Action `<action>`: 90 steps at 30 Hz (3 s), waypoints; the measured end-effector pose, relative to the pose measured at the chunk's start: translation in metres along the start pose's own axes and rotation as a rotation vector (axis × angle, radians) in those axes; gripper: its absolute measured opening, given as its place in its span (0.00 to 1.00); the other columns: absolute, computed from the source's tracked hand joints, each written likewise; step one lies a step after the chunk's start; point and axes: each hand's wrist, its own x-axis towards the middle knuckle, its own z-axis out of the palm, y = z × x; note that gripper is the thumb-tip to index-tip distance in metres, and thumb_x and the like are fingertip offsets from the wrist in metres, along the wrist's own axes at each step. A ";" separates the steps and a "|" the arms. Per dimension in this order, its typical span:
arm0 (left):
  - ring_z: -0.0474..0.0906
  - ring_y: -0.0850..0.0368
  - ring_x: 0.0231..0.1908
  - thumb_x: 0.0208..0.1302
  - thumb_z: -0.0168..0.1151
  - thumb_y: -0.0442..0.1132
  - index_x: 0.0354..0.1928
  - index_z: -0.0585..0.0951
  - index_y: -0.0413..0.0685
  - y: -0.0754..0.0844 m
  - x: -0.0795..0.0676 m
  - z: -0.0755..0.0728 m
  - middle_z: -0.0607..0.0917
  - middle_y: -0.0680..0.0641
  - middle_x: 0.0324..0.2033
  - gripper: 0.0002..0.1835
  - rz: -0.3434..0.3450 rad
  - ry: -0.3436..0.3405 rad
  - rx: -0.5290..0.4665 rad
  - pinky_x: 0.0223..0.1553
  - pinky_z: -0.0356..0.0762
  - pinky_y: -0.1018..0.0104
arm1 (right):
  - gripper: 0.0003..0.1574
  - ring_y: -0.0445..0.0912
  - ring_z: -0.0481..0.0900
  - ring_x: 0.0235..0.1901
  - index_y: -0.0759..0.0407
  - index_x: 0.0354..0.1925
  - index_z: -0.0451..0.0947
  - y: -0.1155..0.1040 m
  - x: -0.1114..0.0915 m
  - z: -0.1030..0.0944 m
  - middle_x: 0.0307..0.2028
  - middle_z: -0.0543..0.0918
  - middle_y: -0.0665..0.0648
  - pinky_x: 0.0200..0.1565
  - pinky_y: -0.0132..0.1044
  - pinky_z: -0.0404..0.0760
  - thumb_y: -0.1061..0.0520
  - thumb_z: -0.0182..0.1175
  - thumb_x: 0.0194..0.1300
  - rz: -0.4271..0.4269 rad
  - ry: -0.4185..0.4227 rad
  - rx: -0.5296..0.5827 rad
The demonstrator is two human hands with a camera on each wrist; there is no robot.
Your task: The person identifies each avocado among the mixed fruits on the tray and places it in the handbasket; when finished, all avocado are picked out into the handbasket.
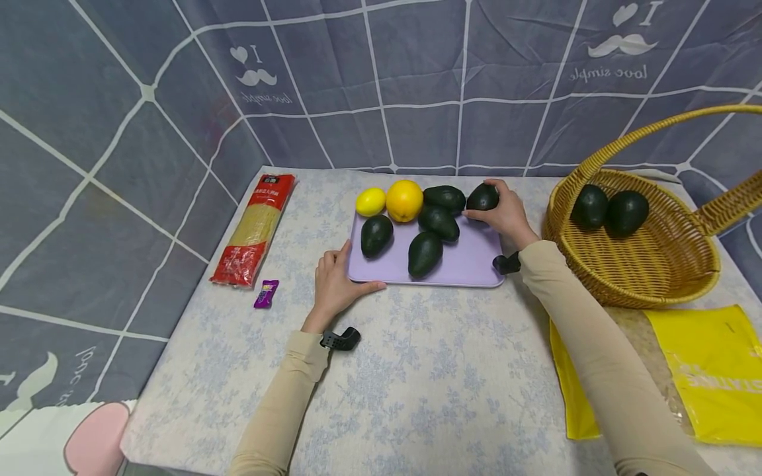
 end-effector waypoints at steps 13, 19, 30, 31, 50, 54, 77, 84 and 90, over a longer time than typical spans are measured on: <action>0.62 0.42 0.46 0.34 0.79 0.61 0.71 0.59 0.41 0.000 -0.001 0.002 0.68 0.35 0.50 0.63 -0.004 -0.008 0.005 0.48 0.59 0.51 | 0.49 0.66 0.62 0.58 0.59 0.64 0.58 0.005 -0.002 0.000 0.58 0.67 0.74 0.56 0.58 0.62 0.45 0.71 0.52 -0.012 -0.053 -0.008; 0.63 0.43 0.45 0.33 0.79 0.61 0.71 0.58 0.40 -0.001 -0.001 0.003 0.68 0.35 0.49 0.64 -0.004 -0.008 0.012 0.48 0.59 0.51 | 0.44 0.66 0.64 0.55 0.59 0.62 0.61 0.004 -0.007 -0.003 0.54 0.68 0.74 0.54 0.59 0.63 0.48 0.70 0.54 -0.048 -0.073 -0.025; 0.62 0.43 0.45 0.34 0.78 0.61 0.72 0.58 0.41 -0.002 0.000 0.003 0.67 0.35 0.49 0.64 -0.007 -0.018 0.005 0.47 0.59 0.52 | 0.42 0.64 0.68 0.53 0.54 0.63 0.63 0.009 -0.014 -0.010 0.55 0.70 0.72 0.51 0.57 0.67 0.42 0.68 0.56 -0.068 -0.126 -0.052; 0.62 0.43 0.45 0.34 0.78 0.62 0.72 0.58 0.41 -0.002 0.000 0.003 0.67 0.35 0.49 0.64 -0.006 -0.016 0.005 0.47 0.59 0.52 | 0.42 0.64 0.68 0.54 0.53 0.63 0.63 0.009 -0.015 -0.011 0.56 0.69 0.72 0.51 0.57 0.67 0.41 0.67 0.56 -0.070 -0.132 -0.056; 0.62 0.43 0.45 0.34 0.78 0.62 0.72 0.57 0.41 -0.001 0.003 0.001 0.67 0.35 0.49 0.64 -0.009 -0.020 0.006 0.48 0.59 0.52 | 0.42 0.64 0.69 0.52 0.52 0.65 0.61 0.005 -0.027 -0.017 0.56 0.69 0.72 0.51 0.57 0.67 0.39 0.62 0.60 -0.048 -0.196 -0.059; 0.62 0.43 0.45 0.34 0.78 0.62 0.72 0.57 0.41 -0.001 0.003 0.002 0.67 0.35 0.49 0.64 -0.011 -0.023 0.007 0.48 0.58 0.51 | 0.42 0.64 0.69 0.51 0.53 0.65 0.58 0.003 -0.031 -0.019 0.54 0.68 0.73 0.51 0.57 0.67 0.39 0.61 0.62 -0.023 -0.188 -0.010; 0.62 0.43 0.45 0.33 0.78 0.62 0.72 0.58 0.41 -0.001 0.004 0.002 0.67 0.35 0.49 0.64 -0.005 -0.015 0.014 0.47 0.59 0.52 | 0.38 0.48 0.73 0.48 0.49 0.67 0.64 -0.050 -0.075 -0.052 0.52 0.70 0.58 0.45 0.30 0.73 0.59 0.65 0.61 -0.302 -0.008 0.397; 0.62 0.43 0.46 0.35 0.78 0.61 0.72 0.57 0.40 -0.001 0.002 0.001 0.67 0.35 0.48 0.64 -0.022 -0.021 0.010 0.48 0.58 0.51 | 0.40 0.48 0.70 0.48 0.58 0.61 0.65 -0.060 -0.097 -0.066 0.53 0.71 0.56 0.49 0.28 0.71 0.69 0.68 0.53 -0.430 0.120 0.562; 0.61 0.43 0.46 0.35 0.78 0.61 0.72 0.57 0.41 0.001 0.001 0.001 0.66 0.36 0.49 0.64 -0.031 -0.028 0.003 0.48 0.58 0.51 | 0.39 0.55 0.70 0.51 0.67 0.58 0.68 -0.058 -0.110 -0.082 0.52 0.71 0.64 0.48 0.33 0.75 0.72 0.69 0.47 -0.622 0.201 0.808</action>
